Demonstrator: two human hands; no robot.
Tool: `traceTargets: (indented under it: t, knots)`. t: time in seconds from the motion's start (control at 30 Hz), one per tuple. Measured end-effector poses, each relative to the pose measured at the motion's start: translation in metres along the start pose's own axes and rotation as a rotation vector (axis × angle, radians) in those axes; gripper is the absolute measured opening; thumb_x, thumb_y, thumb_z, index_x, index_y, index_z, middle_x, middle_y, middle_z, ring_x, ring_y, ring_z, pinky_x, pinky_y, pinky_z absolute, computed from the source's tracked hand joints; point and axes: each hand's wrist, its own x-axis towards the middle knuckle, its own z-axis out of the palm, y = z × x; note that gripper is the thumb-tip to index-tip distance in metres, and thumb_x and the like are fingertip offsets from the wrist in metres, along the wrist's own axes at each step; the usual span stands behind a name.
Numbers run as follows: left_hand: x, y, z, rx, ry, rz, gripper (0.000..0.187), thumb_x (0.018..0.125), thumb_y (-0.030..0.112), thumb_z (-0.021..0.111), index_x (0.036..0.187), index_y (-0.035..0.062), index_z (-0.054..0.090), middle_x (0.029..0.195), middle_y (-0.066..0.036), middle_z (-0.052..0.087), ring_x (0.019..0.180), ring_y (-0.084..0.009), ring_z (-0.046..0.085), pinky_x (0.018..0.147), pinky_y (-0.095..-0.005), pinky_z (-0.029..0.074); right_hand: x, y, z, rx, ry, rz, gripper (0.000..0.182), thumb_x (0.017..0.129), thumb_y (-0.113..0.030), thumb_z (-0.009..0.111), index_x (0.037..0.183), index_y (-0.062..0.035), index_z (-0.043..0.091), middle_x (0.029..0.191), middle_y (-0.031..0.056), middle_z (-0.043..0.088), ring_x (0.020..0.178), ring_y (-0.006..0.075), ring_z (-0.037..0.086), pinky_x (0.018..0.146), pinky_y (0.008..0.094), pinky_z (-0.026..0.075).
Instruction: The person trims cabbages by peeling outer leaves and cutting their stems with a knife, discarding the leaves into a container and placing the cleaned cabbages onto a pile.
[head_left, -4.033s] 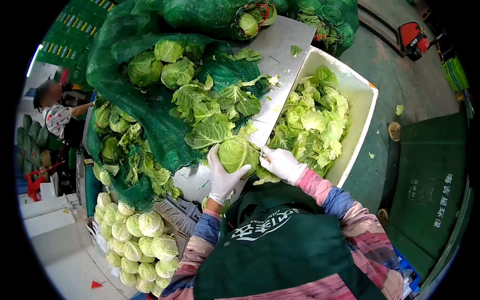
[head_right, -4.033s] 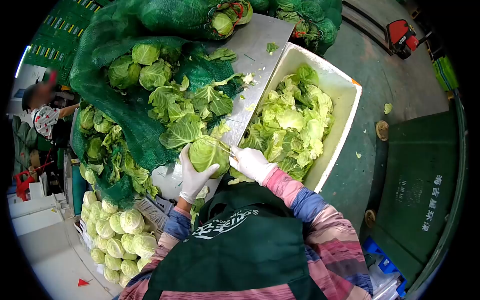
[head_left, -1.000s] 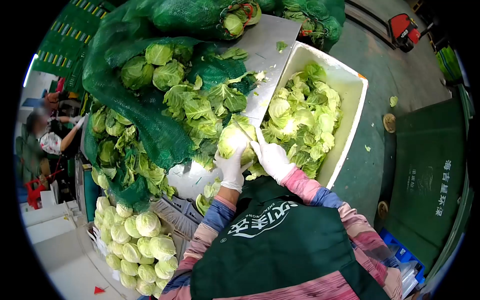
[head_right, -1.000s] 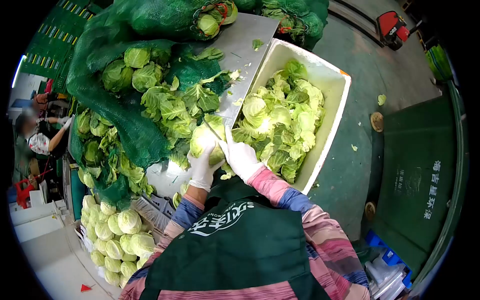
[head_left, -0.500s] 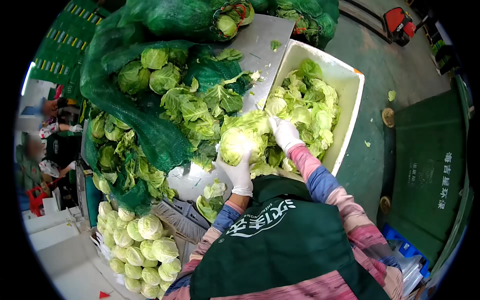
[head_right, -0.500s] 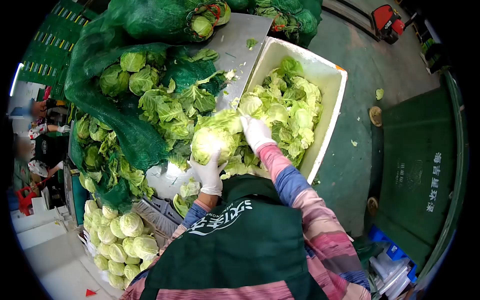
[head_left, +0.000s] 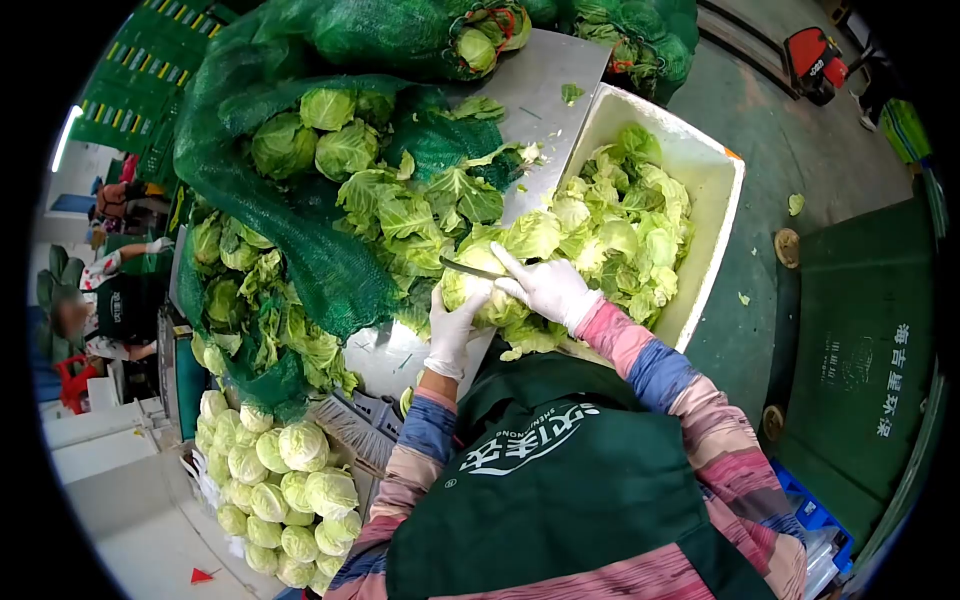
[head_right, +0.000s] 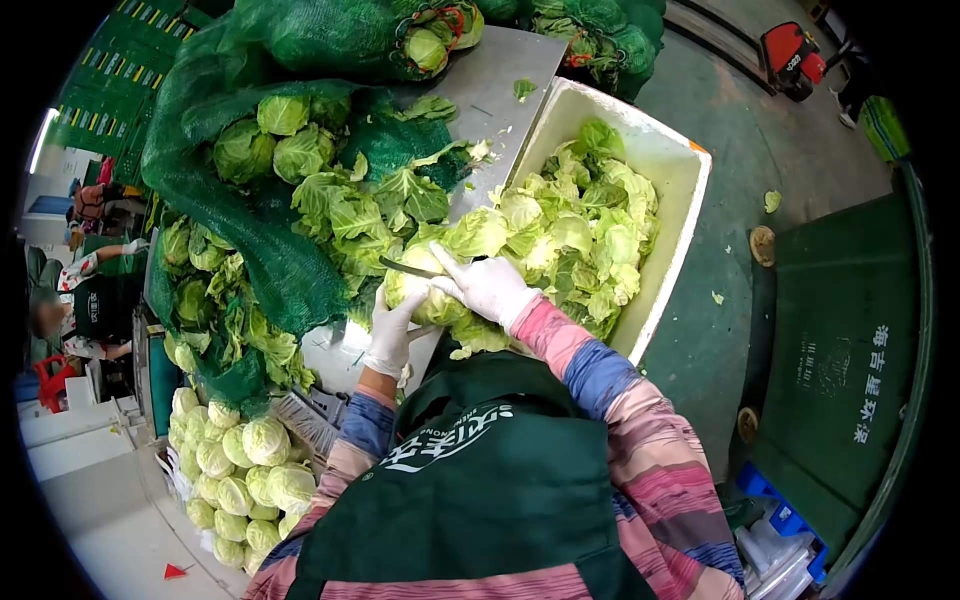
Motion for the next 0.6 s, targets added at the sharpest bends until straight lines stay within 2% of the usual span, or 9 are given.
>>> traceTargets:
  t: [0.07, 0.13, 0.2, 0.27, 0.4, 0.47, 0.5, 0.53, 0.6]
  knots:
    - [0.002, -0.002, 0.000, -0.009, -0.015, 0.021, 0.072, 0.077, 0.017, 0.077, 0.135, 0.0122, 0.035, 0.118, -0.012, 0.057, 0.096, -0.0264, 0.064, 0.068, -0.0405, 0.059, 0.002, -0.003, -0.001, 0.006, -0.016, 0.015, 0.061, 0.095, -0.050, 0.044, 0.147, -0.0202, 0.030, 0.060, 0.0153, 0.061, 0.053, 0.0357, 0.061, 0.052, 0.0454, 0.049]
    - [0.001, -0.002, -0.001, -0.002, -0.031, 0.028, 0.070, 0.077, 0.017, 0.077, 0.134, 0.0121, 0.036, 0.119, -0.012, 0.056, 0.096, -0.0263, 0.064, 0.068, -0.0406, 0.059, 0.005, -0.004, -0.005, -0.039, -0.054, 0.048, 0.060, 0.096, -0.054, 0.038, 0.144, -0.0177, 0.037, 0.068, 0.0153, 0.065, 0.059, 0.0346, 0.063, 0.055, 0.0446, 0.050]
    - [0.003, -0.001, -0.003, 0.010, -0.047, 0.036, 0.068, 0.078, 0.017, 0.076, 0.133, 0.0120, 0.037, 0.119, -0.011, 0.056, 0.095, -0.0262, 0.064, 0.068, -0.0407, 0.059, 0.011, -0.003, -0.016, 0.015, -0.105, 0.079, 0.058, 0.096, -0.054, 0.038, 0.142, -0.0195, 0.040, 0.069, 0.0164, 0.065, 0.060, 0.0355, 0.063, 0.057, 0.0449, 0.050]
    - [0.006, -0.004, -0.006, 0.047, -0.058, 0.033, 0.059, 0.082, 0.021, 0.072, 0.132, 0.0140, 0.040, 0.123, -0.010, 0.053, 0.104, -0.0259, 0.061, 0.071, -0.0434, 0.059, 0.013, -0.003, -0.017, 0.071, -0.164, 0.108, 0.056, 0.096, -0.055, 0.037, 0.141, -0.0214, 0.043, 0.071, 0.0175, 0.065, 0.062, 0.0363, 0.063, 0.059, 0.0451, 0.051]
    - [0.005, 0.002, -0.004, -0.012, -0.058, 0.010, 0.058, 0.082, 0.022, 0.072, 0.131, 0.0136, 0.041, 0.121, -0.009, 0.055, 0.102, -0.0253, 0.061, 0.071, -0.0427, 0.059, 0.022, -0.008, -0.014, 0.094, -0.155, 0.157, 0.053, 0.095, -0.056, 0.036, 0.138, -0.0258, 0.047, 0.074, 0.0191, 0.066, 0.067, 0.0370, 0.064, 0.063, 0.0458, 0.051]
    - [0.007, 0.000, -0.001, 0.005, -0.011, 0.029, 0.058, 0.082, 0.025, 0.073, 0.130, 0.0136, 0.042, 0.120, -0.009, 0.055, 0.100, -0.0247, 0.062, 0.071, -0.0409, 0.059, 0.022, -0.007, -0.010, 0.087, -0.069, 0.186, 0.050, 0.095, -0.054, 0.042, 0.138, -0.0293, 0.046, 0.061, 0.0195, 0.060, 0.055, 0.0378, 0.060, 0.055, 0.0464, 0.049]
    - [0.006, 0.001, 0.000, 0.006, -0.018, 0.028, 0.058, 0.082, 0.025, 0.073, 0.130, 0.0136, 0.042, 0.120, -0.009, 0.055, 0.100, -0.0247, 0.062, 0.071, -0.0409, 0.059, 0.023, -0.008, -0.014, 0.087, -0.107, 0.219, 0.049, 0.095, -0.054, 0.042, 0.137, -0.0297, 0.047, 0.066, 0.0195, 0.063, 0.061, 0.0380, 0.062, 0.060, 0.0466, 0.050]
    - [0.006, 0.003, 0.001, 0.005, -0.023, 0.025, 0.059, 0.081, 0.023, 0.074, 0.130, 0.0135, 0.043, 0.120, -0.010, 0.056, 0.099, -0.0245, 0.062, 0.070, -0.0403, 0.058, 0.022, -0.007, -0.013, 0.083, -0.103, 0.222, 0.049, 0.095, -0.054, 0.042, 0.137, -0.0297, 0.047, 0.066, 0.0195, 0.063, 0.061, 0.0380, 0.062, 0.060, 0.0466, 0.050]
    - [0.007, -0.003, 0.001, 0.003, -0.031, 0.025, 0.061, 0.080, 0.021, 0.075, 0.131, 0.0134, 0.043, 0.120, -0.010, 0.056, 0.098, -0.0243, 0.063, 0.069, -0.0398, 0.058, 0.020, -0.001, -0.003, 0.216, 0.026, 0.254, 0.048, 0.095, -0.054, 0.041, 0.129, -0.0246, 0.057, 0.076, 0.0204, 0.066, 0.070, 0.0377, 0.064, 0.067, 0.0471, 0.051]
